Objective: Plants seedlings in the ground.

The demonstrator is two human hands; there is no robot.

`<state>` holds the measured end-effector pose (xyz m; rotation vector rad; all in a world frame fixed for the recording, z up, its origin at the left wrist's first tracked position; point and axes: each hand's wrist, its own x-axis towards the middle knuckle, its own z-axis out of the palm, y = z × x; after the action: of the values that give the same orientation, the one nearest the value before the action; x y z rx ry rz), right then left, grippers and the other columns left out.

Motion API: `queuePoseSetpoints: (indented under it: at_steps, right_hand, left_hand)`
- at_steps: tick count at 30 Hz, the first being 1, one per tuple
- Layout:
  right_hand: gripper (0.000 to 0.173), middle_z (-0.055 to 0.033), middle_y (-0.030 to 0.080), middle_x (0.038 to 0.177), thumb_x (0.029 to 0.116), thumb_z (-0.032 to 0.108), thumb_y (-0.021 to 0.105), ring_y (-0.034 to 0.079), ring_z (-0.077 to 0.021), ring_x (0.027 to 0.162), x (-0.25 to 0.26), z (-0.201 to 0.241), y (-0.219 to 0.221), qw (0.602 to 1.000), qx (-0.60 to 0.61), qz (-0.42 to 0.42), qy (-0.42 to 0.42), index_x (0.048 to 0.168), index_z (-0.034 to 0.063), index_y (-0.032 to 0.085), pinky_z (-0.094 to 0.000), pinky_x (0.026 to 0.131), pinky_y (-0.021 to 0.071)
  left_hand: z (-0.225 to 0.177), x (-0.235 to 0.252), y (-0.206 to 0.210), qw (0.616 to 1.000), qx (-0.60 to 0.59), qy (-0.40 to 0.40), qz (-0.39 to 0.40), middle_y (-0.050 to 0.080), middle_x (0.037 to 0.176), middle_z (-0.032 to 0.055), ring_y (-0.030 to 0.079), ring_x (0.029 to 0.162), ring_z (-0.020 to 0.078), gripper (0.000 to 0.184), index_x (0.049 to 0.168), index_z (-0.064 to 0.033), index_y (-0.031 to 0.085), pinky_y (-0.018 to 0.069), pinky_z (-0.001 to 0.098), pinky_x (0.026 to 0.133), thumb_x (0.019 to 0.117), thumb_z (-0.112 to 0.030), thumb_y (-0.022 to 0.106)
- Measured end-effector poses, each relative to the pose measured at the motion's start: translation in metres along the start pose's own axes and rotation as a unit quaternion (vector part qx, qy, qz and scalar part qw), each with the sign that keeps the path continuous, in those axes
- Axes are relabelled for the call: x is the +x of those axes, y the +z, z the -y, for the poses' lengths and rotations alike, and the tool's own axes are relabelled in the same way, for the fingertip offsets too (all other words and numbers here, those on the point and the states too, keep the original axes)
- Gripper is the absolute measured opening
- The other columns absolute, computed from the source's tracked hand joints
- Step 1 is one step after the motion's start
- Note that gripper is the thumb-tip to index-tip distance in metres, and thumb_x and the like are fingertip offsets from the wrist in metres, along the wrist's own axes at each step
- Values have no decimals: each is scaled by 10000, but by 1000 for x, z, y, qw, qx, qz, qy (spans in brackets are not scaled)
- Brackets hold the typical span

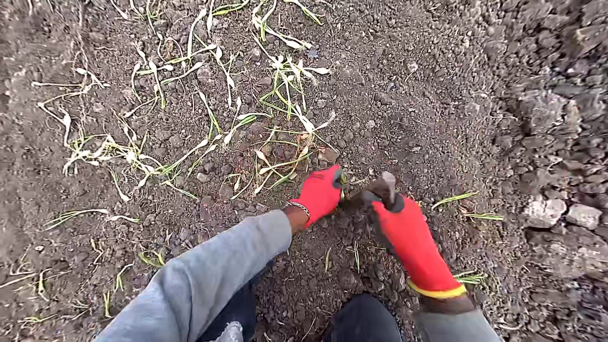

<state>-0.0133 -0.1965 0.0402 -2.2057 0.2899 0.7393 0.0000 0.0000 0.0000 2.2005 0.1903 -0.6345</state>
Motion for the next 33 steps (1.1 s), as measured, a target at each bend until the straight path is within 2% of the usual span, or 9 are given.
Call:
queuePoseSetpoints:
  at_steps: [3, 8, 13, 15, 18, 21, 27, 31, 33]
  right_hand:
    - [375, 18, 679, 796, 950, 476, 609, 631, -104, 620, -34, -6, -37, 995, 0, -75, -65, 1124, 158, 705, -394, 564, 561]
    - [306, -118, 690, 840, 962, 353, 650, 688, -305, 781, -4, -5, -10, 988, -139, 25, -60, 1096, 80, 685, -597, 698, 540]
    - [209, 61, 564, 659, 1055, 294, 558, 466, -31, 435, -25, 108, -78, 960, 159, -4, -229, 1198, 164, 638, -215, 372, 433]
    - [177, 84, 413, 540, 1102, 271, 451, 404, -13, 377, -21, 144, -72, 941, 263, -4, -214, 1054, 174, 592, -190, 353, 416]
    - [225, -9, 578, 666, 1029, 359, 586, 563, -153, 507, 16, 132, 21, 970, 29, -30, -239, 976, 147, 640, -382, 424, 464]
    - [315, -164, 663, 851, 992, 390, 630, 664, -368, 746, 40, 45, 111, 982, -96, 88, -138, 1073, 87, 663, -636, 619, 517]
    - [360, 21, 699, 818, 949, 432, 620, 666, -91, 670, -20, 24, 14, 992, -42, -12, -115, 1140, 139, 708, -368, 608, 593]
    - [367, -85, 705, 862, 942, 384, 641, 693, -233, 791, -10, -3, 28, 993, -96, 16, -70, 1123, 71, 704, -534, 724, 563]
    - [313, -66, 659, 772, 943, 395, 642, 658, -239, 694, -1, 35, 19, 990, -112, 24, -79, 1038, 100, 688, -525, 631, 535]
  left_hand:
    - [29, -8, 18, 992, 101, 17, 67, 702, 1184, 171, 686, 1115, 337, 267, 1255, -97, 687, 551, 562, 964, 1015, -162, 589]
    - [65, 13, -71, 942, 314, -116, 20, 540, 1377, 274, 677, 1063, 433, 417, 1341, -76, 624, 592, 590, 842, 947, -183, 710]
    - [75, -19, -110, 976, 209, -3, -67, 726, 1085, 171, 701, 1041, 356, 190, 1112, -91, 753, 548, 596, 924, 998, -207, 656]
    - [68, -42, -136, 985, 95, -26, -142, 760, 1019, 91, 732, 931, 233, 172, 1090, -106, 765, 589, 508, 872, 994, -222, 682]
    - [45, -55, -170, 966, -114, -69, -223, 748, 906, 4, 658, 576, 110, 129, 1094, -132, 736, 594, 316, 514, 988, -200, 708]
    - [29, -38, -146, 937, -264, -46, -225, 737, 905, 56, 615, 503, 129, 159, 1135, -72, 708, 547, 293, 412, 978, -100, 701]
    - [75, -22, -7, 996, -29, -71, 51, 748, 1126, 64, 708, 1067, 221, 214, 1184, -166, 739, 559, 517, 980, 1005, -239, 647]
    - [72, -15, -55, 985, 159, -62, -40, 690, 1262, 153, 698, 1118, 328, 381, 1325, -118, 661, 566, 559, 944, 1024, -350, 629]
    - [70, 12, -54, 974, 202, -99, -16, 684, 1222, 193, 699, 1076, 384, 474, 1398, -104, 575, 571, 596, 887, 1006, -359, 653]
